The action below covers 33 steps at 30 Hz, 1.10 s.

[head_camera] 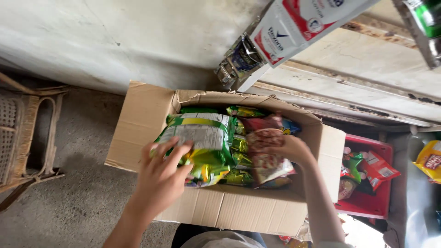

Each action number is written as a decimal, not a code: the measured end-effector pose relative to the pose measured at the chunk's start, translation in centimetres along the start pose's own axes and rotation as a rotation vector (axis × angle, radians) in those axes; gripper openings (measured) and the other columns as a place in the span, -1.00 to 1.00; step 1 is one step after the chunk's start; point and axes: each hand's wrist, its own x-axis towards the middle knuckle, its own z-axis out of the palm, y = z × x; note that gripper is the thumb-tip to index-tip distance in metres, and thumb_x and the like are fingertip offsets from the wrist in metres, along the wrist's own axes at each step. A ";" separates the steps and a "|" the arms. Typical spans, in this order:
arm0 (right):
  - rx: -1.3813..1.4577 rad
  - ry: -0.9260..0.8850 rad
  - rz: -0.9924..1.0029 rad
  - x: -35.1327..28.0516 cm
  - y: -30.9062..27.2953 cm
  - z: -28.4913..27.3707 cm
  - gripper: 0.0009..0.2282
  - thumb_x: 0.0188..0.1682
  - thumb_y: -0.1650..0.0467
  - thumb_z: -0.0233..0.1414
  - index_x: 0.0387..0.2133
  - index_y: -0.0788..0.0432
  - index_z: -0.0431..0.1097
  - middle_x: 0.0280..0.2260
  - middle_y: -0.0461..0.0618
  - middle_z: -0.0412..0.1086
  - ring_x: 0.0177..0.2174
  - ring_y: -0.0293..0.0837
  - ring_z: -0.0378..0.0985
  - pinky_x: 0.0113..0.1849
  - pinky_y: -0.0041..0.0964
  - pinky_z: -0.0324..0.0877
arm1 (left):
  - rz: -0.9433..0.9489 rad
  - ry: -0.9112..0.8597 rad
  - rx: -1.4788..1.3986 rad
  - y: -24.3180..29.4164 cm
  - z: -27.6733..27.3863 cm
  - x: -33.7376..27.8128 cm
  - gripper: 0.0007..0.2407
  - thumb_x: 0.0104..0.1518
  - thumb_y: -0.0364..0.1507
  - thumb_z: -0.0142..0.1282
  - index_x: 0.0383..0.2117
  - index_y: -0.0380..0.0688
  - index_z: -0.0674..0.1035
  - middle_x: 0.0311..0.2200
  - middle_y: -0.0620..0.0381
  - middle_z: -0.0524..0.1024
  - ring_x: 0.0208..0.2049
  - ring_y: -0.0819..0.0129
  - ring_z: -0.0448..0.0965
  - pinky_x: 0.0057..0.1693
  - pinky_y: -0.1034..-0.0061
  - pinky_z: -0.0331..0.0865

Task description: The person packs snack bags into a rigid box by hand, taking individual bags from a table and placing them into the box, then pressing down on the bags to fit more inside. The filled box is then placed onto a crate.

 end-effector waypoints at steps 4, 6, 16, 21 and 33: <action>-0.386 0.313 0.084 -2.7 -1.2 -1.9 -0.15 -0.31 -0.08 0.28 0.13 0.24 0.28 -0.12 0.15 0.54 -0.10 0.06 0.59 -0.05 -0.09 0.48 | -0.033 -0.196 -0.088 -2.9 8.2 2.6 -0.89 -0.23 -0.40 0.41 -0.64 -0.12 0.70 0.00 0.10 0.45 0.14 0.06 0.36 0.25 -0.06 0.07; -0.210 0.523 -0.414 -2.0 -3.2 -0.9 -0.35 -0.08 0.09 0.23 0.25 0.10 0.26 0.14 0.16 0.39 0.12 0.12 0.38 0.14 0.09 0.22 | -0.027 -0.295 -0.041 -4.6 11.8 3.7 -0.89 -0.23 -0.42 0.40 -0.71 -0.15 0.68 0.00 0.09 0.46 0.14 0.07 0.37 0.25 -0.01 0.11; 0.006 0.261 -0.962 14.6 -12.1 11.4 -0.55 -0.12 0.47 0.16 0.10 0.01 0.39 0.11 0.03 0.45 0.03 0.08 0.54 0.07 -0.11 0.47 | -0.026 -0.445 0.070 -9.1 20.4 2.2 -0.92 -0.15 -0.45 0.34 -0.65 -0.17 0.69 0.25 -0.06 0.31 0.27 -0.01 0.28 0.36 -0.04 0.08; -0.129 0.320 -0.674 17.9 -11.9 11.1 -0.65 -0.07 0.44 0.12 0.04 0.05 0.45 -0.12 0.11 0.50 -0.19 0.20 0.53 -0.17 0.07 0.42 | -0.043 -0.357 0.106 -10.5 24.7 -0.8 -0.97 0.01 -0.57 0.25 -0.54 -0.21 0.67 0.13 -0.08 0.43 0.15 0.03 0.41 0.18 0.14 0.33; 0.004 0.672 -0.750 17.2 -13.1 12.4 -0.81 -0.10 0.35 0.20 -0.21 0.05 0.53 -0.25 -0.01 0.56 -0.15 0.09 0.54 -0.07 -0.05 0.29 | -0.262 -0.219 0.054 -13.8 29.2 0.2 -0.90 -0.02 -0.59 0.26 -0.39 -0.16 0.65 -0.13 0.05 0.44 -0.03 0.06 0.53 -0.21 0.32 0.57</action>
